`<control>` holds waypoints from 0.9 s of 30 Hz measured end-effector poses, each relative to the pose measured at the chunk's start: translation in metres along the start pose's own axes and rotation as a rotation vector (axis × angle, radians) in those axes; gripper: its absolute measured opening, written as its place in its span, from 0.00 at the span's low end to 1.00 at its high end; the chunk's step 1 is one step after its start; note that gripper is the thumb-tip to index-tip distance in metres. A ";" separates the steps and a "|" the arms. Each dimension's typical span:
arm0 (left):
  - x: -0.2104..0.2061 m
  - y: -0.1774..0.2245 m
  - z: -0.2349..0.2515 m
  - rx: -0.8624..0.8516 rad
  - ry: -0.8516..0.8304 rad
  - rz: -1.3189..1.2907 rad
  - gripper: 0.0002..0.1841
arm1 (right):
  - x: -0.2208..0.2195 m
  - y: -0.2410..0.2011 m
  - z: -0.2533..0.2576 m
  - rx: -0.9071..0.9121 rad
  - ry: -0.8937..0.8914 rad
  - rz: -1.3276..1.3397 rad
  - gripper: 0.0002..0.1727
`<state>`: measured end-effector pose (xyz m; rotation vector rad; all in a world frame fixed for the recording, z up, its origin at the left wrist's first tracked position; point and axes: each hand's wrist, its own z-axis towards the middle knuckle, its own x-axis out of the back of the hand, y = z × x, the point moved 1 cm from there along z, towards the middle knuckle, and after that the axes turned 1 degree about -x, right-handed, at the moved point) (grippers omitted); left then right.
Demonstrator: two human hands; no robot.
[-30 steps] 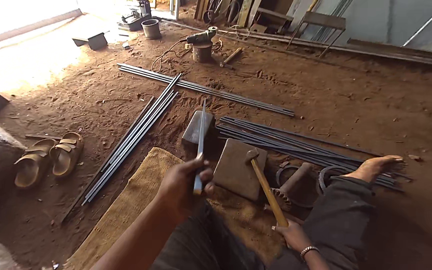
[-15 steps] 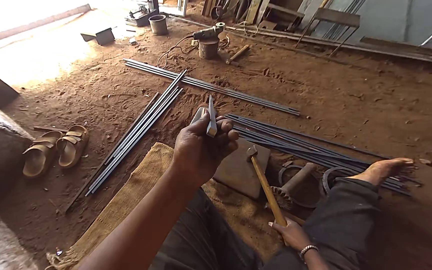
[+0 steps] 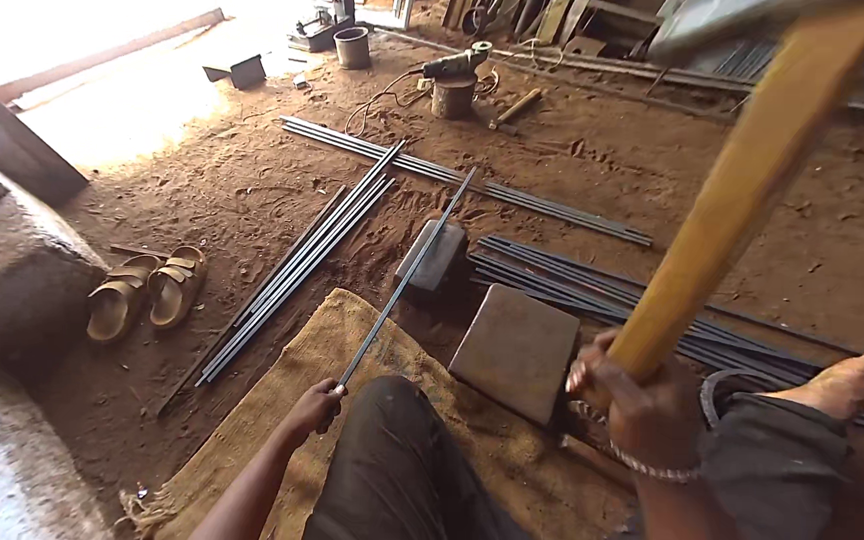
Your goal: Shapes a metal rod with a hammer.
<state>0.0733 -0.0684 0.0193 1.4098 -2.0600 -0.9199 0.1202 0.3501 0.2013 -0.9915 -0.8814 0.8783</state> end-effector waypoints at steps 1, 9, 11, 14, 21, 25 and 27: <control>0.002 -0.012 0.010 -0.012 -0.005 -0.003 0.15 | -0.014 -0.010 0.027 0.070 0.019 -0.007 0.11; -0.008 -0.036 0.028 -0.009 -0.028 -0.170 0.13 | -0.108 0.094 0.068 -0.325 -0.136 -0.442 0.21; -0.009 -0.037 0.026 0.004 -0.034 -0.159 0.14 | -0.115 0.143 0.038 -0.679 -0.353 -0.576 0.21; -0.009 -0.034 0.028 0.003 -0.058 -0.148 0.15 | -0.117 0.128 0.020 -0.717 -0.309 -0.429 0.17; -0.017 -0.048 0.022 0.051 -0.044 -0.282 0.16 | -0.112 0.045 0.044 -0.134 -0.010 -0.161 0.14; -0.016 -0.045 0.023 0.061 -0.052 -0.311 0.15 | -0.135 0.076 0.073 -0.056 0.111 -0.305 0.14; -0.016 -0.043 0.022 0.068 -0.051 -0.315 0.14 | -0.140 0.108 0.065 -0.290 -0.032 -0.469 0.20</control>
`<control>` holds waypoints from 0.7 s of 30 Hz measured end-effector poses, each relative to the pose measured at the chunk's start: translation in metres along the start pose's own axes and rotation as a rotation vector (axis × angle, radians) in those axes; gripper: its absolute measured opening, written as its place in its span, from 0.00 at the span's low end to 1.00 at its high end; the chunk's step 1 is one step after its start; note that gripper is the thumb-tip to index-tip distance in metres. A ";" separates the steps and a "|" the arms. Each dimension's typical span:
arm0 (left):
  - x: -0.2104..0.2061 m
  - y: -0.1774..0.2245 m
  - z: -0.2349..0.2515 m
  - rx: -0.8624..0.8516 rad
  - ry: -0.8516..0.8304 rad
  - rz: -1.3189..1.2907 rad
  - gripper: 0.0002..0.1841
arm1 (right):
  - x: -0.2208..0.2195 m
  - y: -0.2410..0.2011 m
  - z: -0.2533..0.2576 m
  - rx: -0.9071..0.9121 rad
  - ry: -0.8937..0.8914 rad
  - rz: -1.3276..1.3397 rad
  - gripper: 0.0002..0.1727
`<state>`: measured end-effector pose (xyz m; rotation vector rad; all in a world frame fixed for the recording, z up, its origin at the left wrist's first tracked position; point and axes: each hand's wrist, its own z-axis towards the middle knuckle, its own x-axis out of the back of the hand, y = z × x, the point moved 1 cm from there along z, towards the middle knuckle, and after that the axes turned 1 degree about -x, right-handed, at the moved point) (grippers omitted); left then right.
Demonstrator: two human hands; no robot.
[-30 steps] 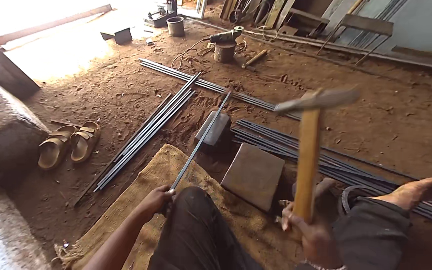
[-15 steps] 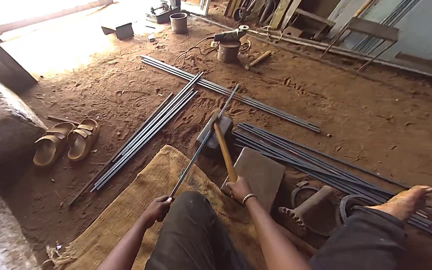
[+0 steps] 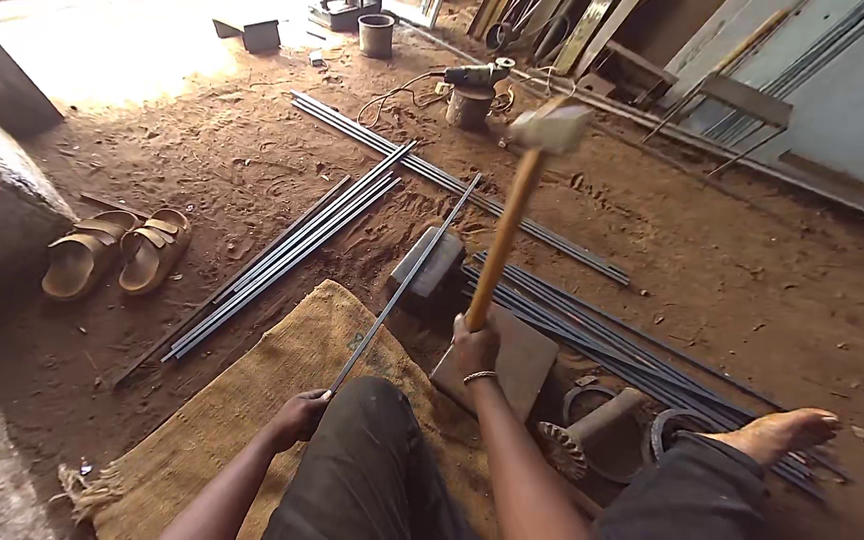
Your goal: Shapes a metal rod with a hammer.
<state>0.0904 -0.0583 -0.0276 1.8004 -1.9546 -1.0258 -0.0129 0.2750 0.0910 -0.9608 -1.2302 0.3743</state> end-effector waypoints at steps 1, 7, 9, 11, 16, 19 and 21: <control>-0.001 0.000 -0.001 0.002 0.002 0.003 0.14 | -0.010 0.018 0.000 -0.145 -0.135 -0.082 0.21; 0.007 0.006 0.000 -0.028 -0.046 0.053 0.17 | -0.022 0.055 -0.026 -0.372 -0.256 -0.164 0.19; 0.008 0.011 -0.003 -0.060 -0.027 0.096 0.17 | -0.011 0.077 -0.040 -0.427 -0.332 -0.200 0.19; 0.000 0.032 -0.014 -0.116 0.016 0.165 0.15 | 0.013 0.090 -0.052 -0.474 -0.385 -0.154 0.20; -0.068 0.120 -0.066 -0.165 -0.004 -0.060 0.17 | 0.075 0.085 -0.088 -0.449 -0.276 0.111 0.13; -0.129 0.169 -0.095 -0.148 -0.185 -0.396 0.16 | 0.108 0.098 -0.099 -0.444 -0.286 0.003 0.17; -0.167 0.191 -0.110 -0.193 -0.301 -0.553 0.17 | 0.128 0.119 -0.108 -0.478 -0.327 -0.108 0.19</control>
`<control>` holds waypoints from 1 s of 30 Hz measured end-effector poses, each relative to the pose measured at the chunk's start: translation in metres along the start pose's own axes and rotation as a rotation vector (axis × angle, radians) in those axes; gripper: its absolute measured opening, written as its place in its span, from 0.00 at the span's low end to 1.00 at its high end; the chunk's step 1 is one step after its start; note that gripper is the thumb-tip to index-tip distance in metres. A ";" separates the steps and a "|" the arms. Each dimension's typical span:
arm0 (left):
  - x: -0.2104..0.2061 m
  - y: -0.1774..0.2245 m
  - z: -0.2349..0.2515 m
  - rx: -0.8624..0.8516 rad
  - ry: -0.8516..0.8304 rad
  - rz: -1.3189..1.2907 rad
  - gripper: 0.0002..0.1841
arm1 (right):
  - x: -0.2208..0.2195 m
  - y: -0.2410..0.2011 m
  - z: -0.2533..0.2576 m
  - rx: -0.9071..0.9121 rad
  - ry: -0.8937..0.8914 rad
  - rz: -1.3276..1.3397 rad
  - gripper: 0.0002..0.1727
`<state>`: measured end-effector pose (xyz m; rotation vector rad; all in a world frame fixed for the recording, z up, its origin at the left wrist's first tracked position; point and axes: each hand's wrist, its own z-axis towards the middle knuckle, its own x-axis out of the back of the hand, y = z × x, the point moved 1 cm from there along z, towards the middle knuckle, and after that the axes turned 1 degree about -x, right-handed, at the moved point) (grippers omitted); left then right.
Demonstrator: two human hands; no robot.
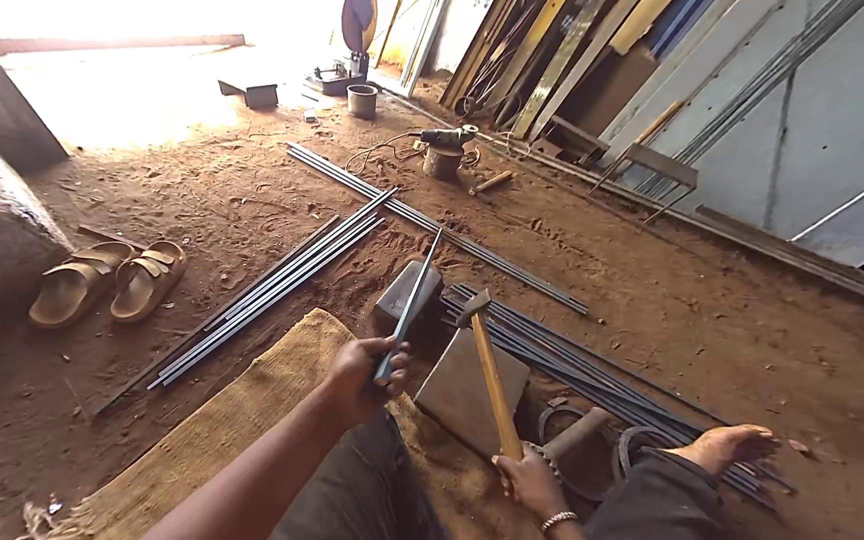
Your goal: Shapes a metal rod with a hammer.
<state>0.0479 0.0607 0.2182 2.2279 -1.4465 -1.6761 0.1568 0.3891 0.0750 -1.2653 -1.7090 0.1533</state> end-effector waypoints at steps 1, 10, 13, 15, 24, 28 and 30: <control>-0.019 0.000 0.001 -0.015 -0.042 -0.046 0.18 | 0.005 0.015 -0.003 -0.032 -0.015 -0.030 0.19; -0.108 0.010 0.025 -0.127 -0.230 -0.176 0.26 | -0.009 0.126 -0.011 -0.188 -0.160 -0.015 0.14; -0.119 0.010 0.029 -0.157 -0.262 -0.174 0.27 | -0.015 0.124 0.000 -0.188 -0.171 -0.027 0.14; -0.123 0.011 0.029 -0.165 -0.243 -0.182 0.27 | -0.020 0.119 0.005 -0.180 -0.177 -0.013 0.14; -0.121 0.008 0.029 -0.167 -0.190 -0.131 0.26 | -0.022 0.122 0.011 -0.171 -0.189 0.130 0.17; -0.077 0.010 0.028 -0.114 -0.056 0.109 0.23 | -0.021 0.118 0.002 -0.119 -0.129 0.158 0.19; -0.025 0.010 0.022 -0.028 0.033 0.313 0.19 | -0.021 0.109 -0.010 -0.056 -0.045 0.156 0.17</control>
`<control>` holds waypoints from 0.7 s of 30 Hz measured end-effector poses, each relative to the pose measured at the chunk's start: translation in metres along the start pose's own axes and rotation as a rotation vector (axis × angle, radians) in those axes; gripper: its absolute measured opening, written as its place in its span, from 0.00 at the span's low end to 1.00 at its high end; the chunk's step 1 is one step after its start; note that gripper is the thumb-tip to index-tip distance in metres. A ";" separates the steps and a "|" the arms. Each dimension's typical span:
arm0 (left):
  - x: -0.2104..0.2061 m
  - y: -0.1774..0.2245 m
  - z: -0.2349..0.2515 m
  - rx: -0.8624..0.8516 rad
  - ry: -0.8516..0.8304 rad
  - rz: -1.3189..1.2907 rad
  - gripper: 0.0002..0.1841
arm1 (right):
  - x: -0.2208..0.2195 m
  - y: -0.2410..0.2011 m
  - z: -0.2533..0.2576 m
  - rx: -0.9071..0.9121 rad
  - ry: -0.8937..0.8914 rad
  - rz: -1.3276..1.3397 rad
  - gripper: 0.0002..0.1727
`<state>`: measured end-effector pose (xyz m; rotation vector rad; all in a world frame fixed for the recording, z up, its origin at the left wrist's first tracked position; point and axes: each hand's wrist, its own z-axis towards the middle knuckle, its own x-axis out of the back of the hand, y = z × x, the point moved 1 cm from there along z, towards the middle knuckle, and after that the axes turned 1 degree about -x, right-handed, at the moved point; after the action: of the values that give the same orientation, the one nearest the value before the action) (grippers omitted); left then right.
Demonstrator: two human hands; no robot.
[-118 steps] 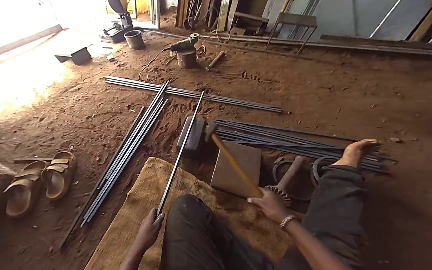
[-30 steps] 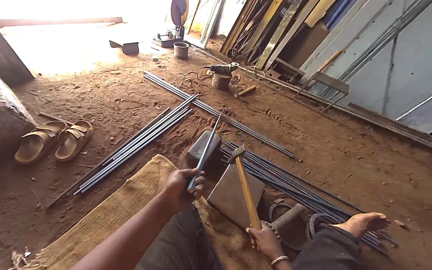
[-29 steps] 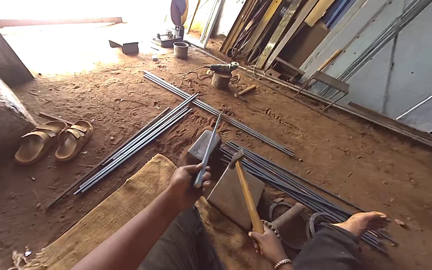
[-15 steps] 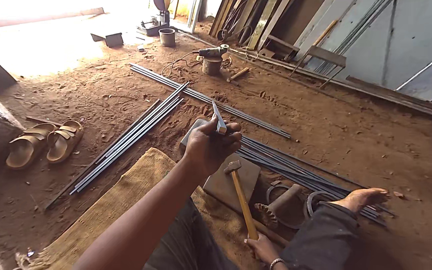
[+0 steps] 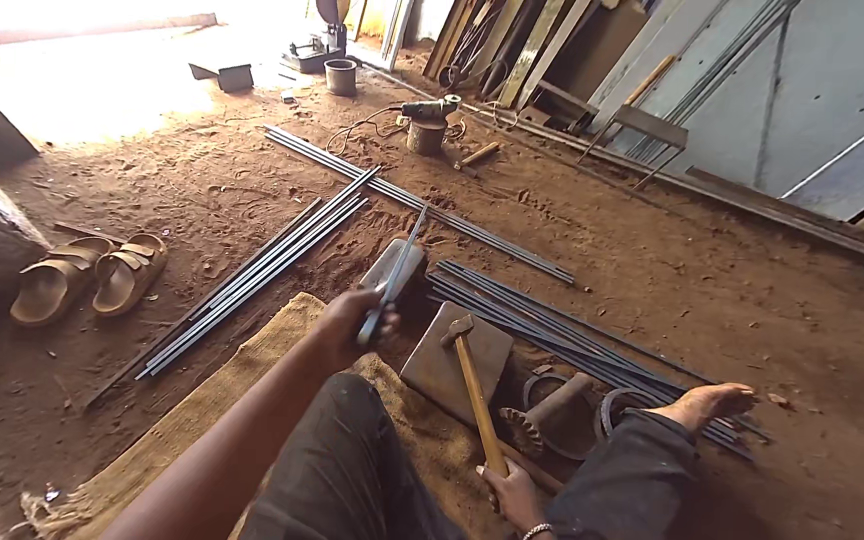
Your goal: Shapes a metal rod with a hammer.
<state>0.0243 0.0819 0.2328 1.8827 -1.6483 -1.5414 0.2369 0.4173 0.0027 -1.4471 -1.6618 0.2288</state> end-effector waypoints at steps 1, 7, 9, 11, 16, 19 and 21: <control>0.031 -0.013 -0.005 0.055 0.039 0.122 0.19 | -0.002 -0.005 -0.009 0.023 0.021 0.005 0.17; 0.228 -0.123 -0.011 0.239 0.082 0.245 0.21 | -0.013 -0.070 -0.042 0.326 0.017 0.290 0.15; 0.259 -0.151 -0.025 0.309 0.078 0.159 0.22 | -0.018 -0.118 -0.047 0.512 0.042 0.354 0.16; 0.280 -0.171 -0.039 0.359 0.060 0.091 0.24 | -0.025 -0.172 -0.048 0.663 0.100 0.387 0.16; 0.308 -0.199 -0.069 0.434 -0.061 -0.185 0.27 | -0.061 -0.246 0.009 0.685 0.223 0.242 0.10; 0.313 -0.202 -0.077 0.420 -0.087 -0.269 0.27 | -0.099 -0.237 0.058 0.405 0.187 0.022 0.13; 0.314 -0.202 -0.077 0.421 -0.086 -0.263 0.26 | -0.117 -0.228 0.083 0.172 0.051 -0.100 0.17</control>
<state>0.1541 -0.1370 -0.0505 2.3569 -1.9517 -1.4693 0.0085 0.2806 0.0440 -1.2287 -1.6270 0.2698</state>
